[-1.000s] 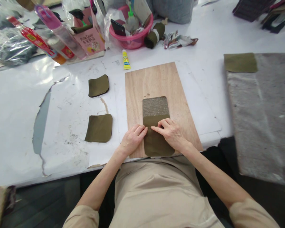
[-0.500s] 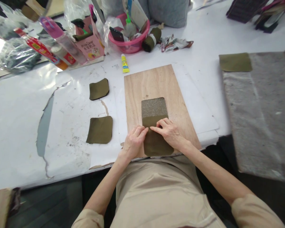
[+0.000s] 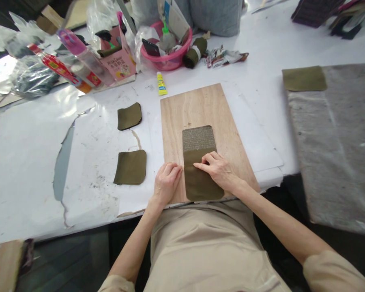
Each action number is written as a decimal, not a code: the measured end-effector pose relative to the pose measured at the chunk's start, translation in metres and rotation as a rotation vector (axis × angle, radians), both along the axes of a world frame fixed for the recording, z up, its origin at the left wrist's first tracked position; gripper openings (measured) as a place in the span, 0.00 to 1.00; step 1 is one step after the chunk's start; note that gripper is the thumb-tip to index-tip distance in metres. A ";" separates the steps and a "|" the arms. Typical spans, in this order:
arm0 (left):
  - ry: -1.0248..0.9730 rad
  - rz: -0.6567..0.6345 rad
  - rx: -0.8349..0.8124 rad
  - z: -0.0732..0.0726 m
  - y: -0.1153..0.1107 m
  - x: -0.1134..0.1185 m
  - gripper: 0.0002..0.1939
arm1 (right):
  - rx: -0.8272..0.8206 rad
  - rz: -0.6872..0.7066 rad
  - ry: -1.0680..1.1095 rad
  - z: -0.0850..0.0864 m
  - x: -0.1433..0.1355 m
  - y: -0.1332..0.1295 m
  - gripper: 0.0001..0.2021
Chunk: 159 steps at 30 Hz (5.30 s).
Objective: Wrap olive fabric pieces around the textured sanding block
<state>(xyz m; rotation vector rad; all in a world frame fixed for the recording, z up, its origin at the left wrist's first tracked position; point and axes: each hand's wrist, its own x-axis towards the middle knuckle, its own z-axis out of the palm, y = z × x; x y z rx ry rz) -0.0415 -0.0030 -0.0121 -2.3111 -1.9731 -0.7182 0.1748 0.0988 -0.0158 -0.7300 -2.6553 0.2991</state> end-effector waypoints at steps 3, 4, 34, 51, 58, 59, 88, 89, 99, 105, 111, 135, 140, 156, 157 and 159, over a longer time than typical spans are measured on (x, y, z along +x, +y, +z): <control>-0.004 0.000 0.038 0.001 0.001 0.010 0.07 | -0.004 0.006 0.000 0.001 0.000 0.000 0.13; 0.004 -0.030 0.034 0.001 0.002 0.014 0.08 | -0.009 0.007 0.002 0.002 0.000 -0.001 0.13; 0.316 -0.187 -0.133 -0.001 0.008 0.029 0.23 | -0.089 0.074 0.061 -0.005 0.022 0.017 0.14; 0.399 -0.252 -0.232 0.011 0.015 0.032 0.26 | -0.166 0.028 0.144 -0.007 0.042 0.022 0.13; 0.398 -0.290 -0.250 0.013 0.019 0.034 0.25 | -0.105 0.049 0.119 -0.005 0.042 0.022 0.15; 0.397 -0.294 -0.258 0.014 0.019 0.034 0.25 | -0.107 0.051 0.120 -0.005 0.042 0.022 0.15; 0.397 -0.317 -0.318 0.016 0.034 0.040 0.26 | -0.184 -0.009 0.200 -0.004 0.056 0.024 0.11; 0.397 -0.318 -0.315 0.016 0.034 0.040 0.26 | -0.201 -0.005 0.210 -0.004 0.057 0.024 0.10; 0.364 -0.326 -0.345 0.019 0.038 0.039 0.26 | -0.139 -0.039 0.153 -0.003 0.051 0.023 0.09; 0.398 -0.337 -0.378 0.024 0.041 0.041 0.28 | -0.110 -0.051 0.128 -0.004 0.051 0.021 0.08; 0.439 -0.336 -0.394 0.028 0.040 0.046 0.27 | -0.061 -0.040 0.101 -0.007 0.052 0.020 0.10; 0.564 -0.345 -0.386 0.033 0.042 0.063 0.29 | -0.034 -0.047 0.032 -0.003 0.066 0.009 0.13; 0.561 -0.338 -0.382 0.034 0.043 0.065 0.30 | -0.067 -0.129 0.074 -0.004 0.069 0.005 0.13; 0.415 -0.270 -0.255 0.015 0.025 0.040 0.24 | 0.018 -0.190 -0.052 -0.004 0.058 -0.009 0.16; 0.402 -0.255 -0.247 0.014 0.022 0.036 0.24 | 0.012 -0.195 -0.049 -0.004 0.059 -0.009 0.16; 0.369 -0.218 -0.228 0.011 0.017 0.027 0.22 | -0.008 -0.209 -0.034 -0.005 0.059 -0.009 0.15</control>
